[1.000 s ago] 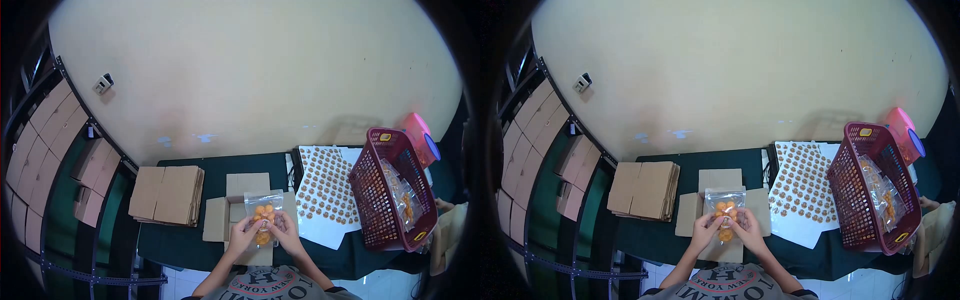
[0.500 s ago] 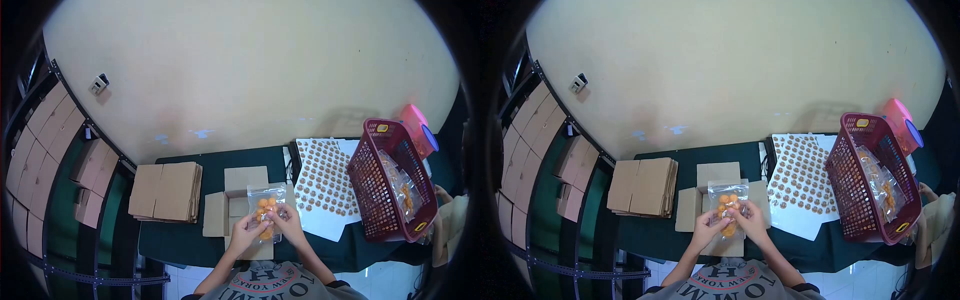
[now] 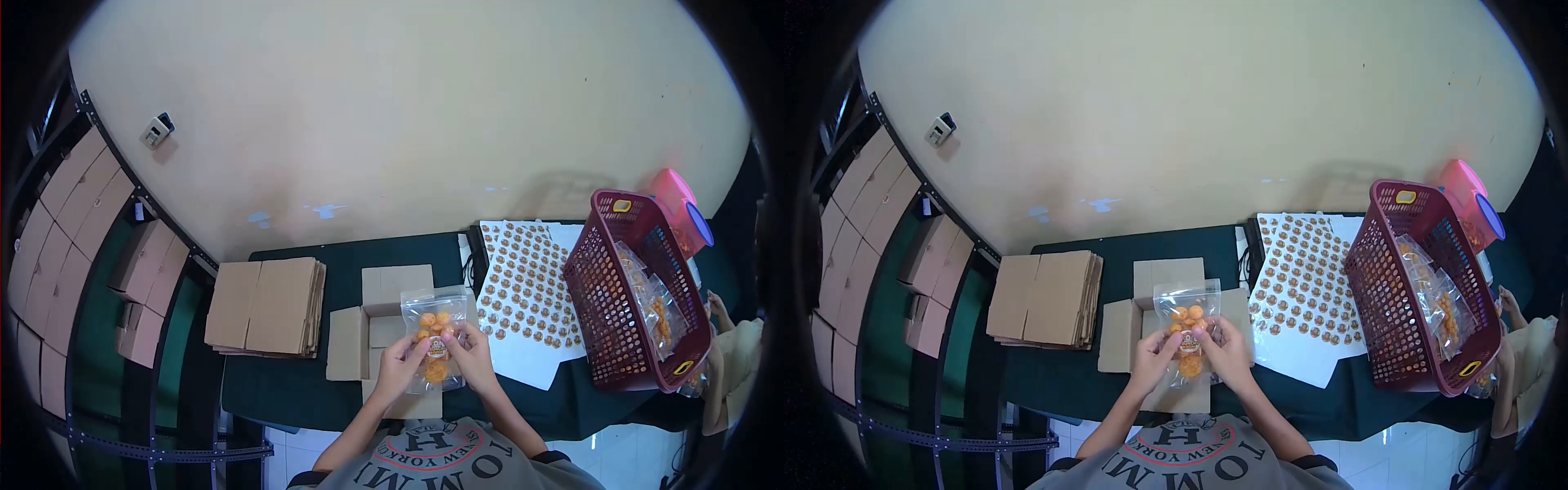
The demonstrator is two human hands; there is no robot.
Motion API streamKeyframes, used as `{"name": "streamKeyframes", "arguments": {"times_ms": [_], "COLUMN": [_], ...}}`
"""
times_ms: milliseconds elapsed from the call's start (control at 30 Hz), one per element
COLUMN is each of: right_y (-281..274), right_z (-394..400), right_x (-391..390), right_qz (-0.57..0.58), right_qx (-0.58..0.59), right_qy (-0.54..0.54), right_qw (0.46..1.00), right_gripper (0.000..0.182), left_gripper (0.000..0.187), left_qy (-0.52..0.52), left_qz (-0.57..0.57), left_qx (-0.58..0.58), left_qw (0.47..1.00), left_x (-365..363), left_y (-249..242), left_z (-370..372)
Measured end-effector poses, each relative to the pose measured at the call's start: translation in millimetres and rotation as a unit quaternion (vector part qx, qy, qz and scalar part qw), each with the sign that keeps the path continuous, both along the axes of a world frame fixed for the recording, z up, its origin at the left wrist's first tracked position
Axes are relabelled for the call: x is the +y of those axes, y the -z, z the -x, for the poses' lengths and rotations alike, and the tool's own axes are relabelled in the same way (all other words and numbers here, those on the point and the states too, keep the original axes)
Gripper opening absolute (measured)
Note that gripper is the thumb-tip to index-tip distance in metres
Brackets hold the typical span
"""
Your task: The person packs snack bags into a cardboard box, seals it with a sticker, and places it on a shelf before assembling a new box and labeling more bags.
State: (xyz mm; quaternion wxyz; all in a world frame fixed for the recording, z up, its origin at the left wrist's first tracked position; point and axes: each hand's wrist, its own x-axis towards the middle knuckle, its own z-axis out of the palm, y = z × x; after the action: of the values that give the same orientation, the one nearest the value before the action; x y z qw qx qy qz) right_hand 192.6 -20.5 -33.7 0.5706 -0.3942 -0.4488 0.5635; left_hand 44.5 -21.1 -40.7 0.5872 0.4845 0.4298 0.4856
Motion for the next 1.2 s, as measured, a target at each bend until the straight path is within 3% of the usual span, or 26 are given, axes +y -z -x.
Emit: {"name": "streamKeyframes", "arguments": {"times_ms": [67,300,400,500,567,800,967,1100,1200], "right_y": [9,-1,0,2,2,4,0,-3,-2], "right_z": [-1,6,4,0,-4,-3,5,4,1], "right_x": [3,2,0,2,3,3,-1,-2,-1], "right_qz": [0.003,-0.034,-0.035,-0.023,0.062,0.089,-0.009,0.006,0.005], "right_qx": [-0.079,-0.015,-0.031,-0.048,-0.006,-0.002,-0.029,-0.013,-0.019], "right_qy": [0.021,0.013,0.001,0.003,-0.026,-0.041,-0.061,-0.077,-0.079], "right_qw": [0.997,0.999,0.999,0.999,0.998,0.995,0.998,0.997,0.997], "right_gripper": [0.018,0.02,0.022,0.024,0.029,0.033,0.048,0.049,0.04], "left_gripper": [0.024,0.026,0.026,0.026,0.027,0.026,0.024,0.024,0.026], "left_qy": [0.003,-0.018,-0.001,0.009,0.02,-0.019,-0.055,-0.052,0.006], "left_qz": [-0.001,-0.018,-0.027,0.012,0.019,0.03,-0.002,0.007,0.012], "left_qx": [-0.003,-0.036,0.007,-0.03,-0.018,-0.06,-0.021,-0.018,-0.071], "left_qw": [1.0,0.999,1.0,0.999,0.999,0.998,0.998,0.998,0.997], "left_x": [2,5,6,7,8,7,12,12,10], "left_y": [4,-2,0,1,9,10,19,14,1], "left_z": [2,0,3,3,5,0,1,2,4]}}
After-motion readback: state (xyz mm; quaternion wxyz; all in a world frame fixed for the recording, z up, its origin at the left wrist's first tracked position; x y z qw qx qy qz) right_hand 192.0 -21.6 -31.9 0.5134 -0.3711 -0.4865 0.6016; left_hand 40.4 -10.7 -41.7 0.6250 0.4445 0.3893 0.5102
